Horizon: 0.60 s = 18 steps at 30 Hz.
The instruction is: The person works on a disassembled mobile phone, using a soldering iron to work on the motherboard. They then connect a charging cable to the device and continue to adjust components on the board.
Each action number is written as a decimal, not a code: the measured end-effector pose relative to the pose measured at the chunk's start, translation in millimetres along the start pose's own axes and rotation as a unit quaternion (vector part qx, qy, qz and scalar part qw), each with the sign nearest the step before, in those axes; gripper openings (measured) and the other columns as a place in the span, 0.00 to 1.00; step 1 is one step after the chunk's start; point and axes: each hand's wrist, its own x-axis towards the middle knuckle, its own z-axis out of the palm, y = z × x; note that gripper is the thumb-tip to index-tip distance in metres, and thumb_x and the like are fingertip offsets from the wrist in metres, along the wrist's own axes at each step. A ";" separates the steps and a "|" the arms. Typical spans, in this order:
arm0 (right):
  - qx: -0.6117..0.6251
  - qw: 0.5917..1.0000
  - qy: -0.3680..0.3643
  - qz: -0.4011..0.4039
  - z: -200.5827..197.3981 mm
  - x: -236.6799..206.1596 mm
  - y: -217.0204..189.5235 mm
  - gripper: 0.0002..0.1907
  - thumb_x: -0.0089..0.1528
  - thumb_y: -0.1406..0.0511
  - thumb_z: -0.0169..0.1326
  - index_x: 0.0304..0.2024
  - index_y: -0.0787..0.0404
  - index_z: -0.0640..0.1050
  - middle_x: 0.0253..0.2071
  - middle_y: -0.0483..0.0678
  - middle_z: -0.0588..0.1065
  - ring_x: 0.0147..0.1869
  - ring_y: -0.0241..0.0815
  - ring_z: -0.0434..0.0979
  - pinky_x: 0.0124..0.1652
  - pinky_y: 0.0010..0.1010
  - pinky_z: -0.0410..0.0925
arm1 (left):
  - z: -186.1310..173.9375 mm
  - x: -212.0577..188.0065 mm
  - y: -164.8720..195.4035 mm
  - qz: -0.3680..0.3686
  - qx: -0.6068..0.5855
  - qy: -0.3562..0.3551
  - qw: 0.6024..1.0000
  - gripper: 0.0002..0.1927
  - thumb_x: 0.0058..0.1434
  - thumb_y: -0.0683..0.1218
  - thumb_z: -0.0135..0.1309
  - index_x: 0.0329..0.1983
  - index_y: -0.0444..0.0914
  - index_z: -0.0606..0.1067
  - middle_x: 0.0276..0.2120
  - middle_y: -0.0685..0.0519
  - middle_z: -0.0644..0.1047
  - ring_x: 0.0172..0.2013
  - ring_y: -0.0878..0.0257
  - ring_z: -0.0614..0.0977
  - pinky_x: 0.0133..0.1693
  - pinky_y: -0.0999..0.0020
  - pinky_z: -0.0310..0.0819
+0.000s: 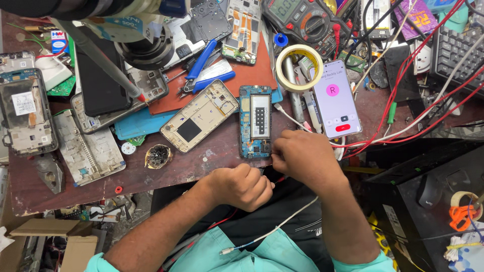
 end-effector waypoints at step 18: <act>-0.004 0.994 0.018 0.105 -57.6 -38.7 66.7 0.12 0.64 0.57 0.48 0.35 0.55 0.77 0.28 0.53 0.77 0.35 0.59 0.78 0.32 0.49 0.68 | 5.3 4.3 -3.3 0.000 0.004 -0.010 1.000 0.20 0.65 0.42 0.57 0.19 0.42 0.64 0.17 0.61 0.61 0.20 0.68 0.65 0.22 0.71 0.51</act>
